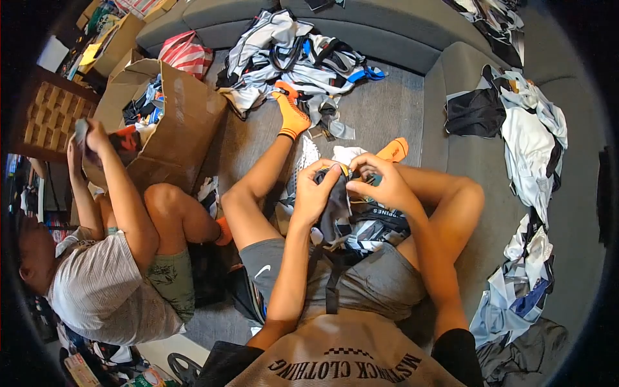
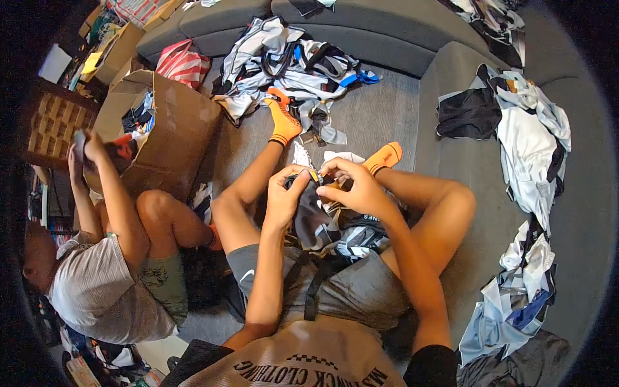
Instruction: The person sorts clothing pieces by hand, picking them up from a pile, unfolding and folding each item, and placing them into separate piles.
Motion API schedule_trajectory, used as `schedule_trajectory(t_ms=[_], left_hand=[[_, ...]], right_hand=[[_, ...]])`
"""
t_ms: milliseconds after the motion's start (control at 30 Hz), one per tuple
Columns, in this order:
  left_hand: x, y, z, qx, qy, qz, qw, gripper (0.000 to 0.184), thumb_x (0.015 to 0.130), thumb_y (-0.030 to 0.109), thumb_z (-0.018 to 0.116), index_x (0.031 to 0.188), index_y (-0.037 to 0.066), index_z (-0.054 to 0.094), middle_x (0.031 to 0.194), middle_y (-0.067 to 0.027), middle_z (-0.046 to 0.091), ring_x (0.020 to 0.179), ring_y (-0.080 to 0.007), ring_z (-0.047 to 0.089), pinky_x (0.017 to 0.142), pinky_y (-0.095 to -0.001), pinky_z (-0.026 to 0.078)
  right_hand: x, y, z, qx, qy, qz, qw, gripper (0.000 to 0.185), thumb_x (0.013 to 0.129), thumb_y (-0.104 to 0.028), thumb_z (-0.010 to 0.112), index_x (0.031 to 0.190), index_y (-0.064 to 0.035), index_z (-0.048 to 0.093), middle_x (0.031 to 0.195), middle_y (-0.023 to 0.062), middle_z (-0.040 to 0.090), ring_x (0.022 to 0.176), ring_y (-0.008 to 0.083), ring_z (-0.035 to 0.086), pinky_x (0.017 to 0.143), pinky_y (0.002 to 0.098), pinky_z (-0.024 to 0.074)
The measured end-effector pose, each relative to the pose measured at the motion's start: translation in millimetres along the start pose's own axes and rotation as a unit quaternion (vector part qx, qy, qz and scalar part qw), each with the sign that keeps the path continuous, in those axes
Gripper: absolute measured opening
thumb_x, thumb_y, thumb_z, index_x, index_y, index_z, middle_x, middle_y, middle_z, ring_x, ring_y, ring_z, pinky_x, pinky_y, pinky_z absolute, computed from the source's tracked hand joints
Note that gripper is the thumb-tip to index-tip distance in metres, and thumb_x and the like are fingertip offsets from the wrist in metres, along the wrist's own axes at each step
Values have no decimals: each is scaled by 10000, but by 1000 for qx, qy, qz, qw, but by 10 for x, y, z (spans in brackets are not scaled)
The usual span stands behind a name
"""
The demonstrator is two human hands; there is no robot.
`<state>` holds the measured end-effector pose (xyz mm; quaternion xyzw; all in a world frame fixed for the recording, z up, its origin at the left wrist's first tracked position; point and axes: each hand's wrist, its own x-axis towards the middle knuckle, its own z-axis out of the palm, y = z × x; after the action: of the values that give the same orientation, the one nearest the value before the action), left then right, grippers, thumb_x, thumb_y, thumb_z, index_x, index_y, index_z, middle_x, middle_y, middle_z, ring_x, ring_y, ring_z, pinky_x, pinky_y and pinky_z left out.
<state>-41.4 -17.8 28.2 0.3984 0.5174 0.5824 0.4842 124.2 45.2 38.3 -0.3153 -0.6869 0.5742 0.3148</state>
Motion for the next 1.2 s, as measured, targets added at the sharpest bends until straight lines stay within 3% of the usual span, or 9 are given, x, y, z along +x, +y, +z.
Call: schedule_trajectory(t_ms=[433, 600, 733, 933, 1067, 1200], left_hand=[[-7, 33, 32, 51, -12, -1, 999, 181, 866, 97, 507, 880, -27, 637, 800, -42, 623, 717, -100, 501, 711, -212, 416], [2, -59, -59, 39, -33, -5, 999, 203, 873, 116, 502, 878, -39, 633, 807, -39, 619, 726, -99, 501, 702, -204, 413], [-12, -17, -108, 100, -48, -69, 991, 219, 875, 126, 500, 870, -56, 621, 791, -31, 601, 709, -100, 485, 682, -205, 406], [-9, -142, -51, 101, 15, -13, 995, 216, 875, 134, 502, 854, -53, 608, 751, -16, 571, 681, -96, 456, 647, -205, 391], [20, -207, -116, 111, -28, -16, 993, 193, 865, 111, 496, 850, -46, 607, 731, -19, 563, 702, -97, 457, 682, -199, 381], [40, -346, -38, 85, -115, 19, 990, 178, 865, 110, 502, 852, -38, 599, 717, 0, 547, 664, -85, 438, 641, -196, 374]], right_hand=[[20, -29, -26, -119, 53, -104, 986, 72, 769, -8, 583, 766, 63, 593, 799, 63, 607, 675, 130, 497, 643, 227, 418], [-24, 40, -82, -138, -52, 31, 989, 83, 746, -14, 553, 751, 61, 590, 731, 49, 596, 638, 122, 468, 595, 217, 385], [5, 94, -20, -92, 4, 29, 995, 95, 723, -24, 531, 723, 52, 588, 657, 30, 573, 579, 108, 423, 531, 207, 337], [1, -70, -232, -139, 14, 4, 990, 89, 719, -23, 536, 708, 53, 580, 632, 27, 564, 540, 94, 396, 490, 206, 311], [-47, -88, -438, -161, 7, 6, 987, 103, 704, -44, 539, 695, 39, 599, 599, 23, 540, 530, 95, 394, 495, 225, 333], [-78, -73, -581, -78, 136, -31, 987, 121, 768, -42, 524, 732, 36, 611, 684, 22, 576, 585, 81, 442, 540, 189, 358]])
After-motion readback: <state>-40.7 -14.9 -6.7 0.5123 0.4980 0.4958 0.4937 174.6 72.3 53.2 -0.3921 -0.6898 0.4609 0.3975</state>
